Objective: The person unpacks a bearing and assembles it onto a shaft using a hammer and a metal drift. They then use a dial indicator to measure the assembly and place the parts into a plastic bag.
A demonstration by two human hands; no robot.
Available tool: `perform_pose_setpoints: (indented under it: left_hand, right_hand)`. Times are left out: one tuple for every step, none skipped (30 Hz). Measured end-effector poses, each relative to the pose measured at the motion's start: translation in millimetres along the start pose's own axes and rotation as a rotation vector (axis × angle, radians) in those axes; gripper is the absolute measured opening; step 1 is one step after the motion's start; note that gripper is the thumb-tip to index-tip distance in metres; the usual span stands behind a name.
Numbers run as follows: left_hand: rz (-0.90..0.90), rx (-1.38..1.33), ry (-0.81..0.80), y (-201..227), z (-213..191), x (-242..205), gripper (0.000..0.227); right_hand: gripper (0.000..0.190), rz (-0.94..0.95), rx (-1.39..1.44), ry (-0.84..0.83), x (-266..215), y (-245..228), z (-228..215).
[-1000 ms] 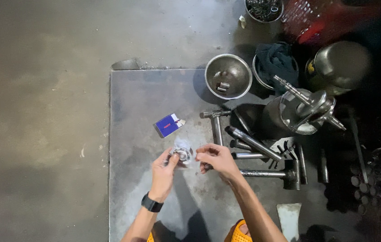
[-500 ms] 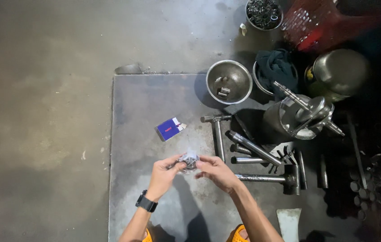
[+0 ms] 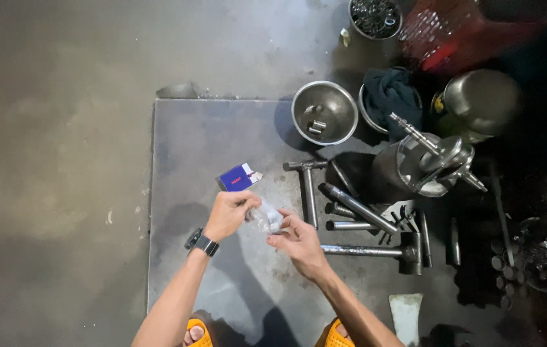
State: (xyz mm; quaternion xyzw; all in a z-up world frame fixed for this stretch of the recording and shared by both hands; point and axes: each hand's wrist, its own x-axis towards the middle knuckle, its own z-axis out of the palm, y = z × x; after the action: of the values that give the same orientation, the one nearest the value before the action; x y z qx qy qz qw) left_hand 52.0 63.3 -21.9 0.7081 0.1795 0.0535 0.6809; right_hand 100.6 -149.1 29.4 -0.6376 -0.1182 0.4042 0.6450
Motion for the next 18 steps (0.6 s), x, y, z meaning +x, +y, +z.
perform_pose_setpoints:
  left_hand:
    - [-0.008,-0.006,0.003,-3.0,0.1,2.4,0.011]
    - [0.063,0.042,-0.002,-5.9,-1.4,5.5,0.011]
    - [0.133,0.091,-0.007,-8.6,-3.2,8.8,0.012]
    - [0.127,0.089,-0.003,-14.9,-21.6,11.8,0.012]
    - [0.117,0.060,0.209,-21.1,-39.6,15.2,0.014]
    - [0.112,0.027,0.422,-26.9,-53.9,22.5,0.017]
    - [0.111,0.021,0.427,-19.4,-56.3,21.3,0.017]
    - [-0.006,0.005,0.441,-12.9,-61.4,15.4,0.018]
    - [-0.124,-0.010,0.455,-5.1,-66.5,9.9,0.020]
    - [-0.119,-0.004,0.457,-7.5,-62.5,8.2,0.020]
    - [-0.131,-0.099,0.450,-9.4,-58.8,6.0,0.018]
    - [-0.144,-0.201,0.436,-13.2,-52.0,3.0,0.016]
    - [-0.142,-0.202,0.434,-11.0,-44.5,0.7,0.016]
    - [-0.206,-0.412,0.370,-10.4,-35.6,-4.2,0.011]
    - [-0.268,-0.621,0.304,-10.0,-26.2,-8.5,0.008]
    - [-0.272,-0.618,0.308,-13.6,-14.7,-13.2,0.008]
    - [-0.268,-0.500,0.205,-16.4,-2.9,-17.8,0.011]
    - [-0.256,-0.382,0.101,-18.5,8.4,-18.7,0.015]
  right_hand:
    - [0.022,0.010,-0.003,-0.002,-0.6,1.7,-2.0]
    - [0.022,-0.042,0.053,-0.020,0.0,3.6,-2.8]
    - [0.022,-0.093,0.109,-0.037,0.8,5.3,-3.6]
    - [0.022,-0.087,0.108,-0.041,-9.9,-6.4,0.4]
    - [0.022,-0.052,0.003,-0.080,-20.3,-18.7,3.7]
    - [0.023,-0.021,-0.107,-0.118,-29.0,-32.8,2.7]
    - [0.023,-0.017,-0.113,-0.121,-30.2,-23.3,-10.0]
    - [0.025,-0.055,-0.004,-0.203,-38.0,-9.8,-15.7]
    - [0.027,-0.095,0.105,-0.284,-46.6,2.8,-21.1]
    - [0.027,-0.101,0.109,-0.288,-40.3,5.9,-21.6]
    - [0.035,-0.043,0.189,-0.278,-34.5,8.5,-21.6]
    - [0.043,0.020,0.263,-0.261,-31.6,11.2,-22.8]
    - [0.043,0.017,0.262,-0.259,-25.0,6.7,-18.7]
    - [0.057,0.105,0.288,-0.230,-19.5,2.9,-15.6]
    - [0.074,0.192,0.313,-0.200,-13.7,-0.7,-13.1]
    - [0.074,0.196,0.316,-0.203,-5.5,13.6,-15.1]
    - [0.061,0.251,0.461,-0.126,2.5,27.2,-17.3]
    - [0.049,0.299,0.601,-0.049,13.4,39.4,-20.2]
